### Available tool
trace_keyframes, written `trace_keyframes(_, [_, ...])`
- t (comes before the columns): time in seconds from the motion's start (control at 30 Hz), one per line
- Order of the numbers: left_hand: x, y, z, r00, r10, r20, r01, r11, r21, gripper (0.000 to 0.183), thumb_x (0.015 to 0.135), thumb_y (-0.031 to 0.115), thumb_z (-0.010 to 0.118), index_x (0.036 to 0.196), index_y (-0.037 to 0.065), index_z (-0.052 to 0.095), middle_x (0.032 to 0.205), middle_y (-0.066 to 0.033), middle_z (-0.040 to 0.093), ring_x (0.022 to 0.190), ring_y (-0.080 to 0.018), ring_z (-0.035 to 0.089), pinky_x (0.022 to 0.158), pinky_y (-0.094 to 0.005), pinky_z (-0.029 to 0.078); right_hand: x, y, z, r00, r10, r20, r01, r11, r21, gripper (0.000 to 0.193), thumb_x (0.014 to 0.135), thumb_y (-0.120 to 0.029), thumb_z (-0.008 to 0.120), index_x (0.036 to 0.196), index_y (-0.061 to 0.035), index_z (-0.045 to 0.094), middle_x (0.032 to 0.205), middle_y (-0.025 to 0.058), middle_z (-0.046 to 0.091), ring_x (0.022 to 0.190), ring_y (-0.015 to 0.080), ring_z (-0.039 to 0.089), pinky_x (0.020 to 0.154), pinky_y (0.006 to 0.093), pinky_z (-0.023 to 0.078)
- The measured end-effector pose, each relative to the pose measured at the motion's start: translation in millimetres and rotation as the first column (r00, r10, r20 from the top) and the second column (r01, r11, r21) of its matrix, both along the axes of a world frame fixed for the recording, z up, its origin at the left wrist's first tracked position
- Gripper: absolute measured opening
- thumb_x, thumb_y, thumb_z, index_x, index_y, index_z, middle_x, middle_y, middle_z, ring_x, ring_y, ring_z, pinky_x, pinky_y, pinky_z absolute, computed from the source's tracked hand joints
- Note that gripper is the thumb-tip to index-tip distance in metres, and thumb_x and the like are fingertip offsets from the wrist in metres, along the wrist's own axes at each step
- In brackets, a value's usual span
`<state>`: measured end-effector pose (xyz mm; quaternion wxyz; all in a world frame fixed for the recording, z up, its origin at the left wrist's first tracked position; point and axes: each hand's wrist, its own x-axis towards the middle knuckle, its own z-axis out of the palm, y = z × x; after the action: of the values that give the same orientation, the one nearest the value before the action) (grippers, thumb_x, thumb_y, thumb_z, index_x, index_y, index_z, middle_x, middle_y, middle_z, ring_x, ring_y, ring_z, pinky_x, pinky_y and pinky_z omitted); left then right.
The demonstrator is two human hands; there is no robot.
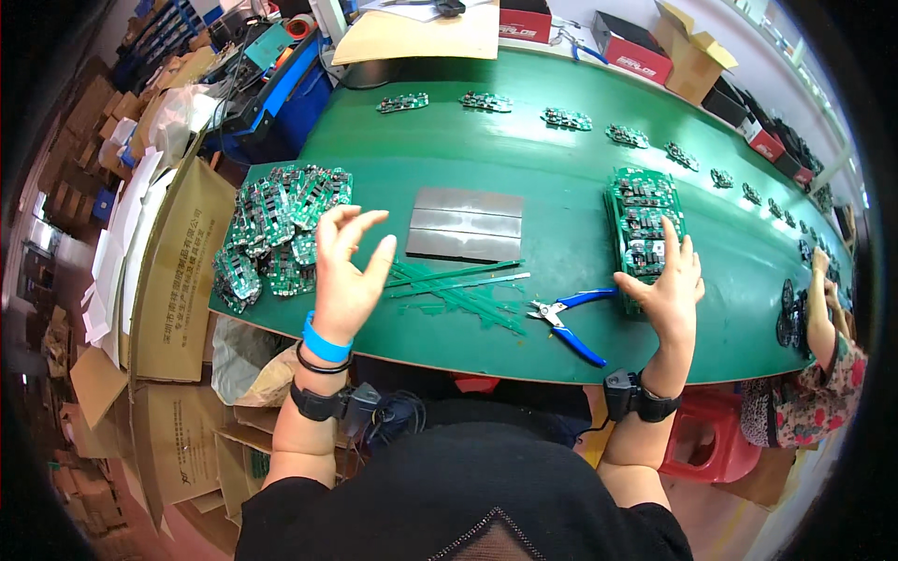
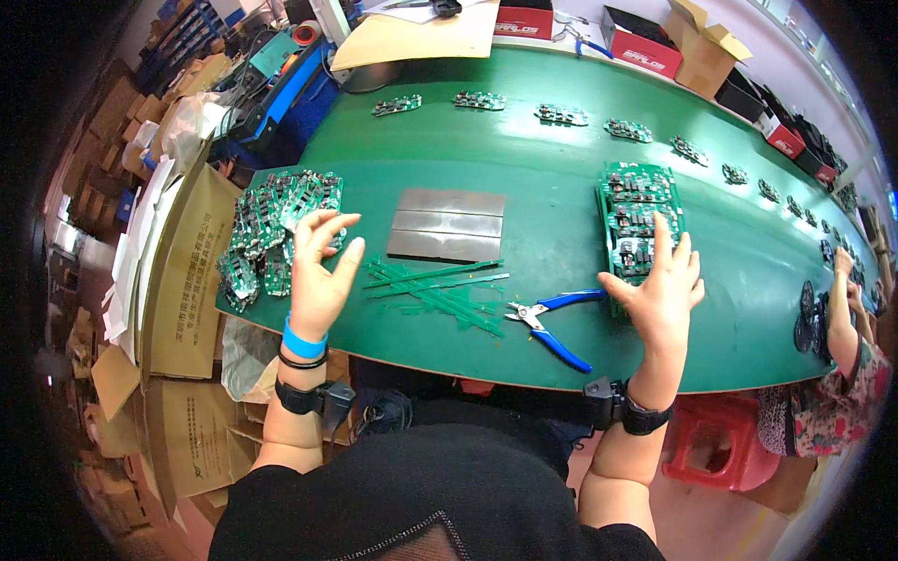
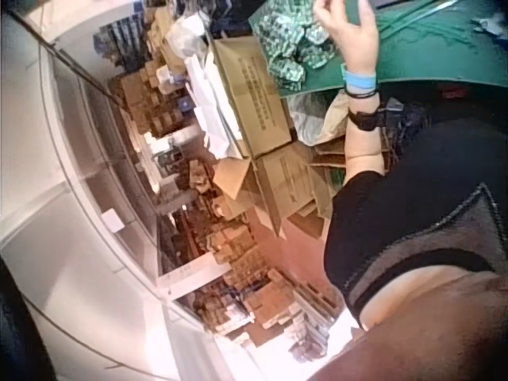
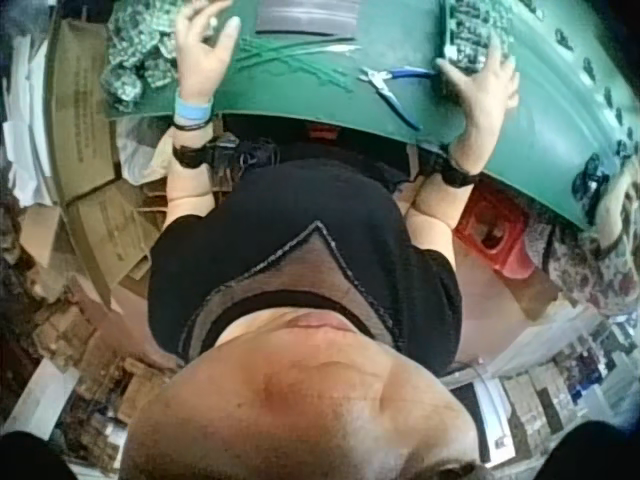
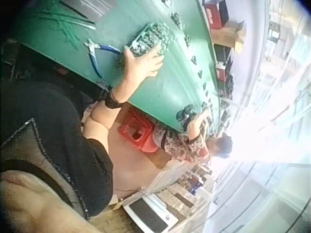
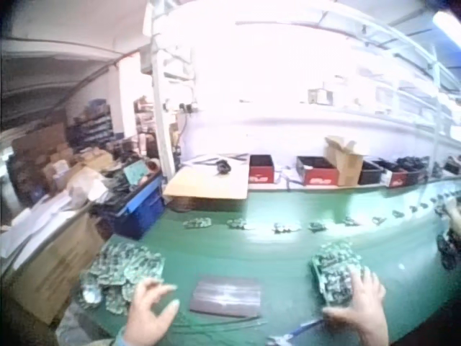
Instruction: The person uses blue-handled flush cutters to trim excess green material from the edges of green circuit boards. They repeatedly pick up boards, cut along the edges, and place the trimmed boards on the table. The person also gathers trimmed boards and places them into a cardboard box.
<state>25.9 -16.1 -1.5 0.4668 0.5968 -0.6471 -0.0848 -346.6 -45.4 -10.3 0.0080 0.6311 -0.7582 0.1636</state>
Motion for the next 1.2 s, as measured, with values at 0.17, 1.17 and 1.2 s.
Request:
trace_keyframes(0.17, [-16.1,0.7,-13.9,0.996,-0.080,0.050,0.079,0.996,0.031,0.030,0.081,0.016,0.070,0.110,0.011,0.066,0.119,-0.0089,0.049,0.109,-0.0222,0.050,0.082,-0.0317,0.045,-6.4,-5.4,8.8,0.985,0.000,0.171,-0.004,1.000,0.026,0.103,0.059,-0.045,0.083,0.145,-0.0226,0.031,0.139,0.0238,0.039,0.127,0.0410,0.038,0.102,0.0584,0.029])
trace_keyframes(1.17, [-53.3,-0.3,-10.8,0.050,-0.307,-0.950,0.832,0.539,-0.130,0.060,0.095,0.036,0.055,0.144,0.009,0.032,0.141,-0.0151,0.041,0.126,-0.0239,0.046,0.100,-0.0386,0.044,39.2,34.8,61.9,0.346,0.512,0.786,-0.120,0.855,-0.504,0.036,0.089,-0.006,0.055,0.124,0.0013,0.059,0.116,0.0096,0.065,0.091,0.0142,0.063,0.072,0.0228,0.045])
trace_keyframes(1.2, [-61.9,1.0,-10.5,-0.065,-0.269,-0.961,0.821,0.533,-0.205,0.064,0.096,0.039,0.052,0.145,0.008,0.026,0.141,-0.0149,0.041,0.129,-0.0255,0.043,0.102,-0.0406,0.042,60.9,35.1,56.3,0.317,0.524,0.791,-0.241,0.851,-0.467,0.035,0.090,-0.007,0.054,0.124,0.0003,0.060,0.115,0.0093,0.065,0.092,0.0134,0.063,0.072,0.0220,0.045])
